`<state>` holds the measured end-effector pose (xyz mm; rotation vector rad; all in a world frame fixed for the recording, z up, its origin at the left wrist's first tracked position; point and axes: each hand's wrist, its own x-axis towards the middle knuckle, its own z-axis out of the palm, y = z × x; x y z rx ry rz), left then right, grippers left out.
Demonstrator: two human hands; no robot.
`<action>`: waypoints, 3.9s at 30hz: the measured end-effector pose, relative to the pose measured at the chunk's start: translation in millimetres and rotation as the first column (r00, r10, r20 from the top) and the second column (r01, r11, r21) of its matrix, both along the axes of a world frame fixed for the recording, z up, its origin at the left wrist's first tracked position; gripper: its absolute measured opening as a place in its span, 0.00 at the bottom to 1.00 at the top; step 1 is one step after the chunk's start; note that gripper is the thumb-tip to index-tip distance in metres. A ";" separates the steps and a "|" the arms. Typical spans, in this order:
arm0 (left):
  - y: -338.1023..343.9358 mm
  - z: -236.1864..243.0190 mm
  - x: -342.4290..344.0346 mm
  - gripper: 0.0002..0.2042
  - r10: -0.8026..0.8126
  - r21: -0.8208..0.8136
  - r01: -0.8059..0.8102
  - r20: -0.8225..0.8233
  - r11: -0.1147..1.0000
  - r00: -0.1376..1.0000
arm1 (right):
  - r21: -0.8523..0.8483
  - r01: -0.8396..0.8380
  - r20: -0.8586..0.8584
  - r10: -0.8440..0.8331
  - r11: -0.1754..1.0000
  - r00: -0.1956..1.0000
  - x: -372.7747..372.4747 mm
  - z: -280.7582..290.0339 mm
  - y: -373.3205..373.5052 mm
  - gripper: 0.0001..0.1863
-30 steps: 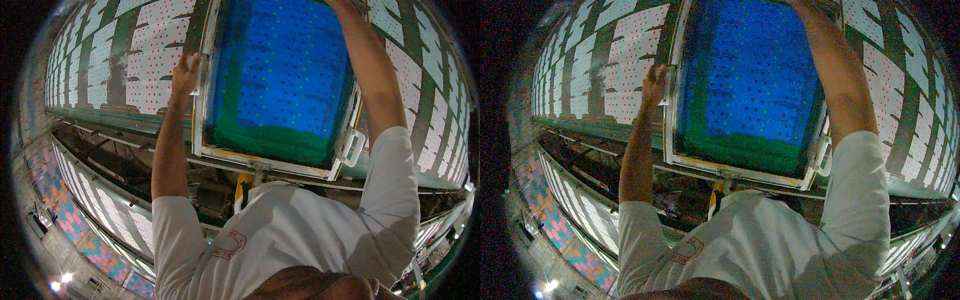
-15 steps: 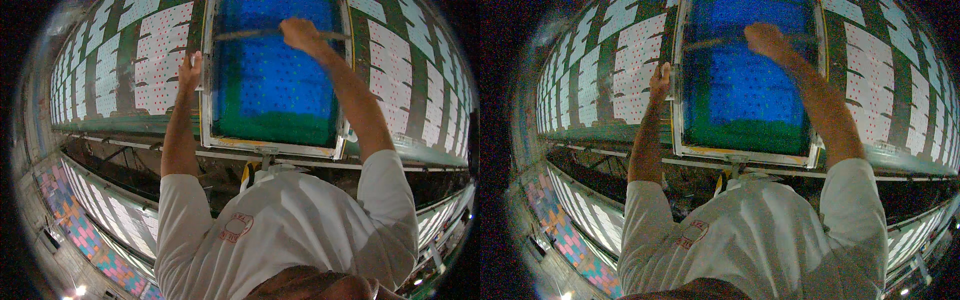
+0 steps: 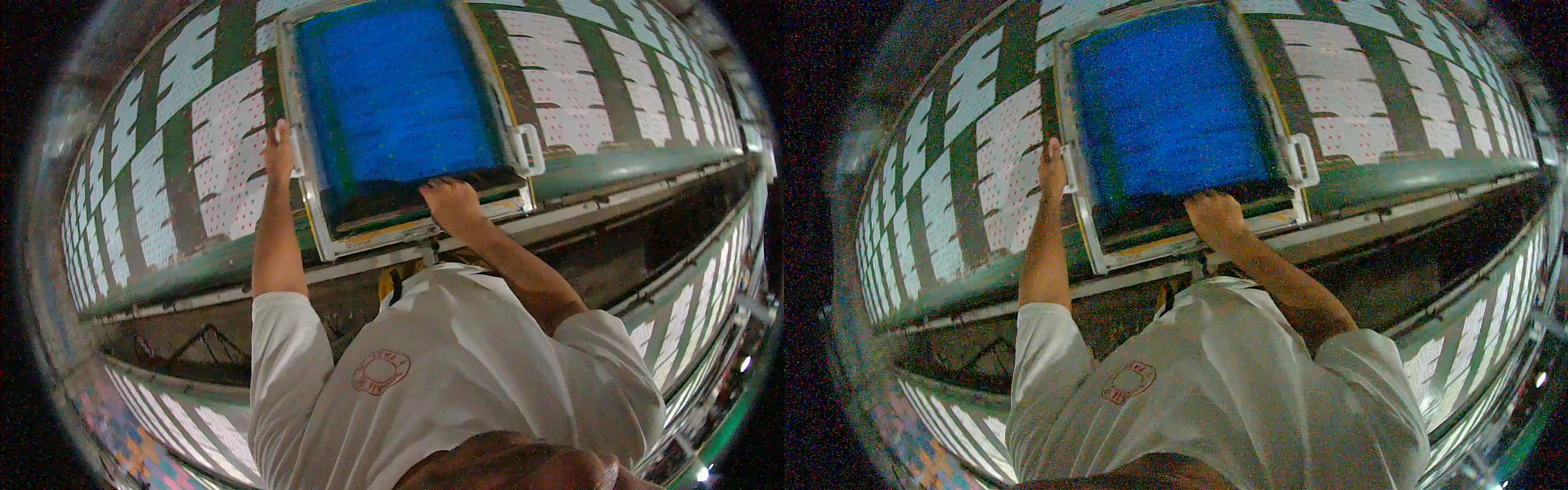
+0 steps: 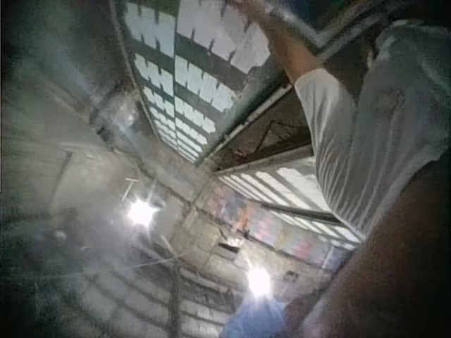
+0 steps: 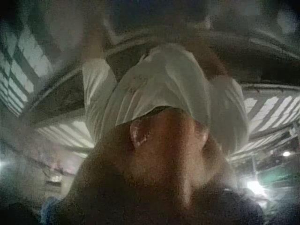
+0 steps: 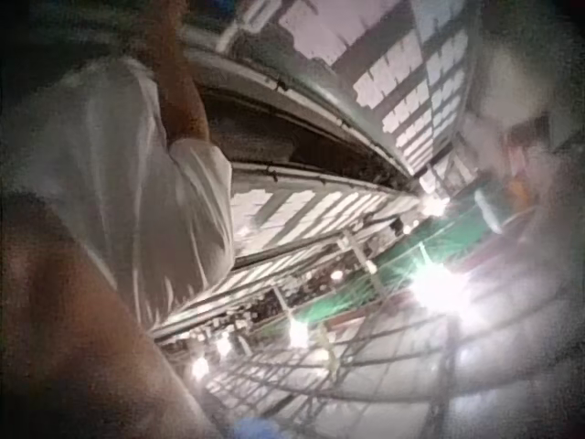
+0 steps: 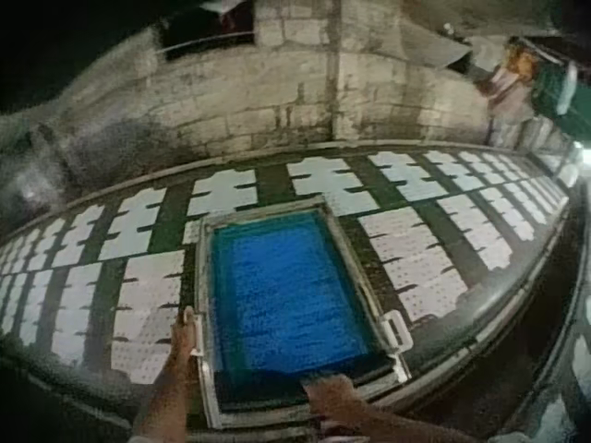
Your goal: The person performs screen printing by repeatedly pulling a squeegee across a blue screen to transfer ink onto white paper sheets arranged on a green conveyor. The person adjusts the screen and squeegee between passes to maintain alignment.
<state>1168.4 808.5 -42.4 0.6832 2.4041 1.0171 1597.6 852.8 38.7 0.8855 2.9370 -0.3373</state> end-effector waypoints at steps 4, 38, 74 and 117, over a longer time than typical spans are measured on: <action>2.0 -6.7 -5.4 0.45 -0.031 0.036 0.028 0.070 0.999 0.997 | -0.067 -0.010 0.011 0.011 0.998 1.000 1.9 6.8 9.1 0.15; -1.0 -3.8 -15.8 0.35 0.020 -0.144 -0.030 -0.072 0.989 0.997 | -0.802 0.207 -0.385 -0.750 0.560 0.538 200.5 -47.2 146.8 0.21; 188.7 50.6 242.2 0.19 0.032 0.201 -0.052 0.106 0.978 0.994 | -0.913 0.201 -0.267 -0.892 0.355 0.364 423.1 -5.7 336.6 0.28; 268.1 -10.0 404.9 0.40 0.018 0.255 -0.060 0.164 0.965 0.986 | -0.129 -0.390 -0.011 0.392 0.912 0.920 478.7 17.4 281.9 0.33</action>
